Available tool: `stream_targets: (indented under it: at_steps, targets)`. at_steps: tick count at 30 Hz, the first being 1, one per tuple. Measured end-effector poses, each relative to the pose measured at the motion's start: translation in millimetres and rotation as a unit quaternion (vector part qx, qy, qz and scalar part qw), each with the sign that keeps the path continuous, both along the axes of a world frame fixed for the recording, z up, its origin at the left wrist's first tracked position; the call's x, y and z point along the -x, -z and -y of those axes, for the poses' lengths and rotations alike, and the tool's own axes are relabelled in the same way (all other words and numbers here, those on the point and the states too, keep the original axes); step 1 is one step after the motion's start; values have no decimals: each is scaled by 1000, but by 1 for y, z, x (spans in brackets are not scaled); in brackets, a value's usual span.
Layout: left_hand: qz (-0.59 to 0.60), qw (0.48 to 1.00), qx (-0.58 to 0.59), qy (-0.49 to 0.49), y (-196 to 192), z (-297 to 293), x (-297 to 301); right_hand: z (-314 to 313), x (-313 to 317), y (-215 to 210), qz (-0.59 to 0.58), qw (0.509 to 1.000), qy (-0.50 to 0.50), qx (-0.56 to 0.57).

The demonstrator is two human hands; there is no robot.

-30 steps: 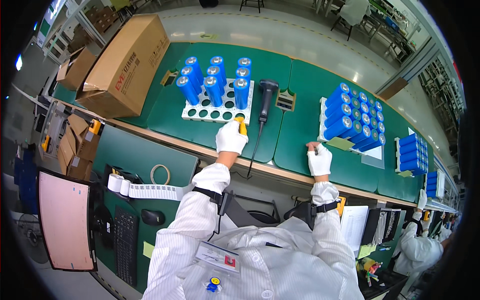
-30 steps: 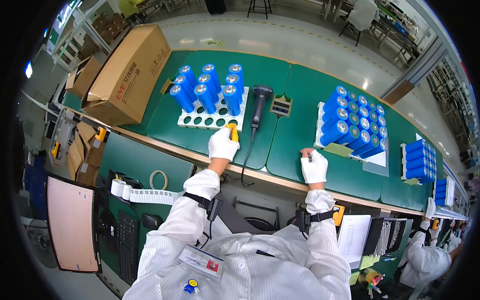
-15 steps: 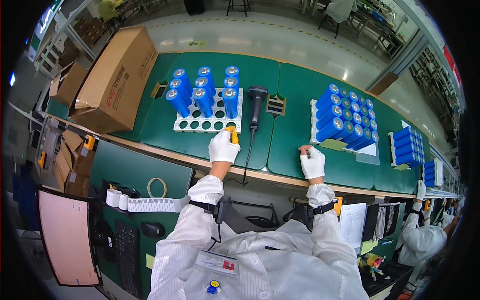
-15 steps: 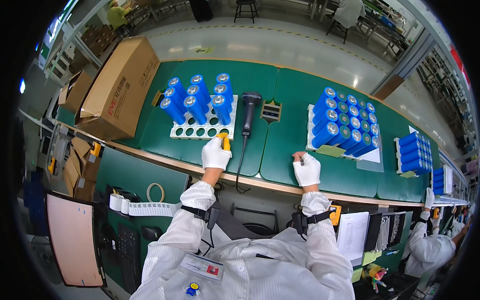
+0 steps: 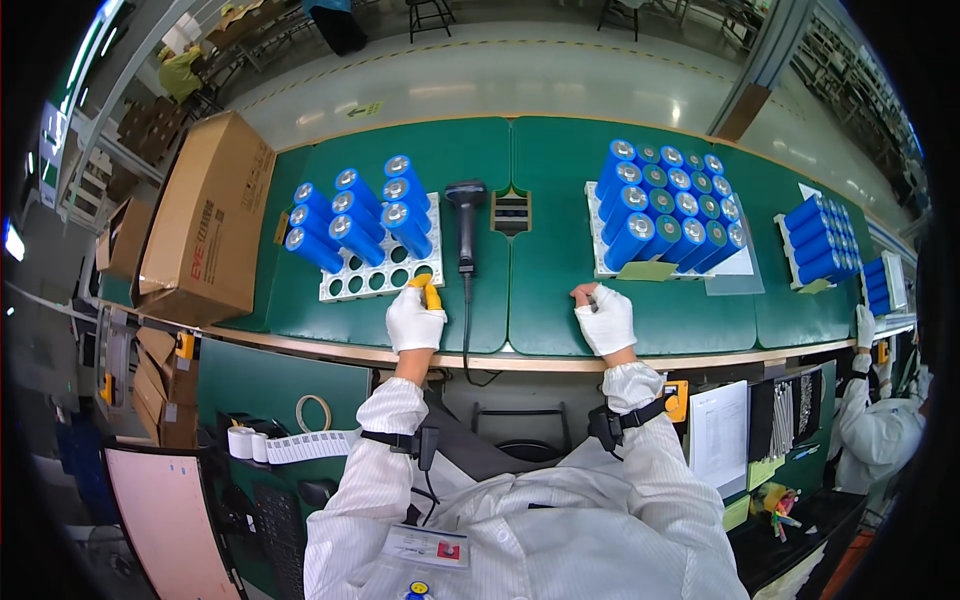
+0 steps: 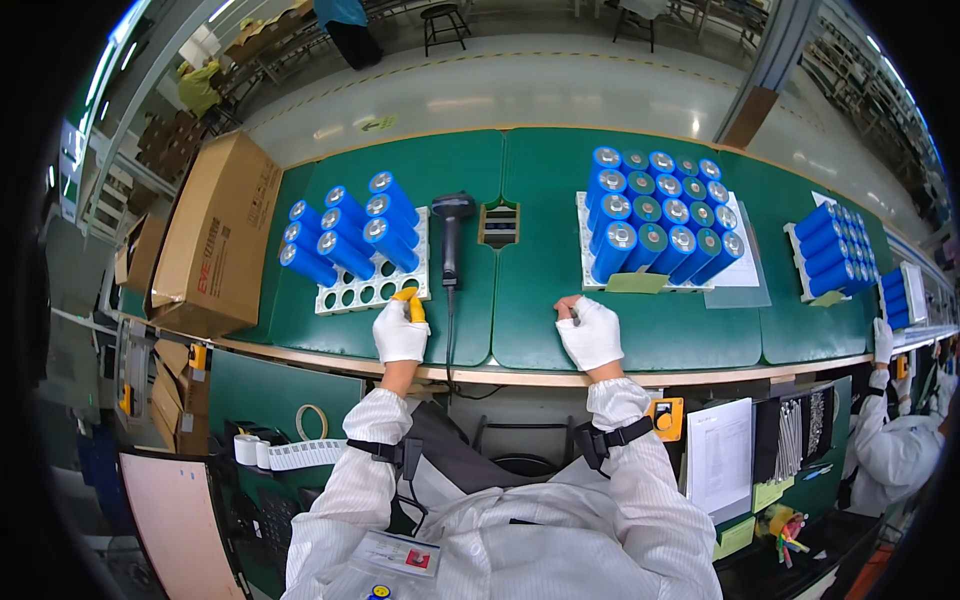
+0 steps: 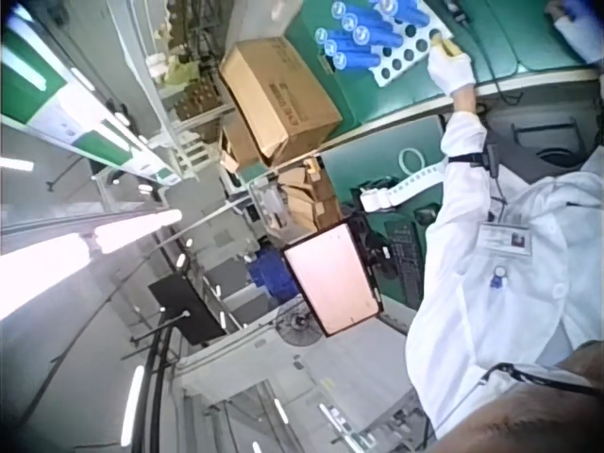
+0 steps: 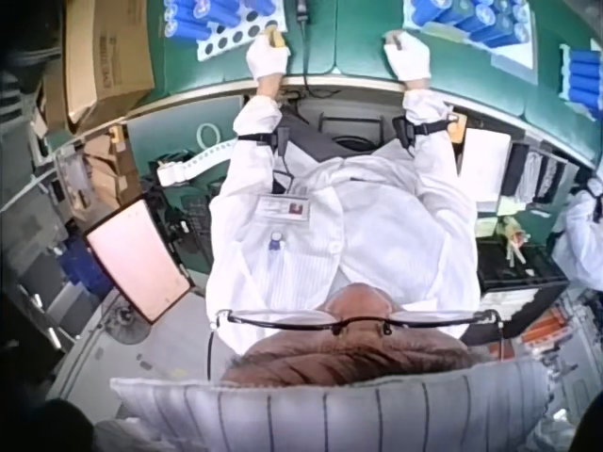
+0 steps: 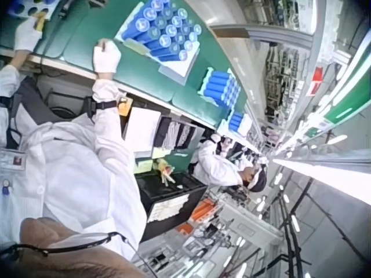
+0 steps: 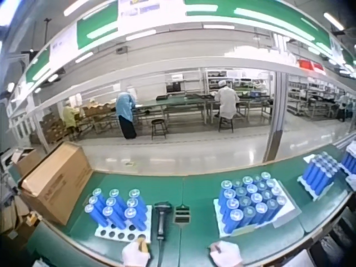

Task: Scanning and packing large cylindrical battery cells into boxes at a manufacturing station.

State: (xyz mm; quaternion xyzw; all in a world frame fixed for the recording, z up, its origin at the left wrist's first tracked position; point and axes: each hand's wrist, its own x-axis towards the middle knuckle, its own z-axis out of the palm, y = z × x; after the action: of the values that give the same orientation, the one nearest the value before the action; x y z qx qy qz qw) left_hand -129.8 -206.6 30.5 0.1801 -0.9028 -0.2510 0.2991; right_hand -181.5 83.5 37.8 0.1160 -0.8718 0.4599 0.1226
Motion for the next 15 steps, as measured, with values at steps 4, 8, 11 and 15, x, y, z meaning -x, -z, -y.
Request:
stream_targets:
  at_steps: [4, 8, 11, 15]
  targets:
    - [-23, 1000, -3, 13, 3, -2, 1, -2, -1, 0, 11, 999, -2, 32]
    - [-15, 998, -59, 7, 3, -5, 4, -4, 0, 2, 2, 999, -3, 37]
    - [-23, 999, -33, 8, 5, -2, 4, -3, 3, 1, -3, 1000, -4, 25]
    - [-4, 999, -44, 9, 3, -1, 5, -2, 5, 1, 2, 1000, 6, 13]
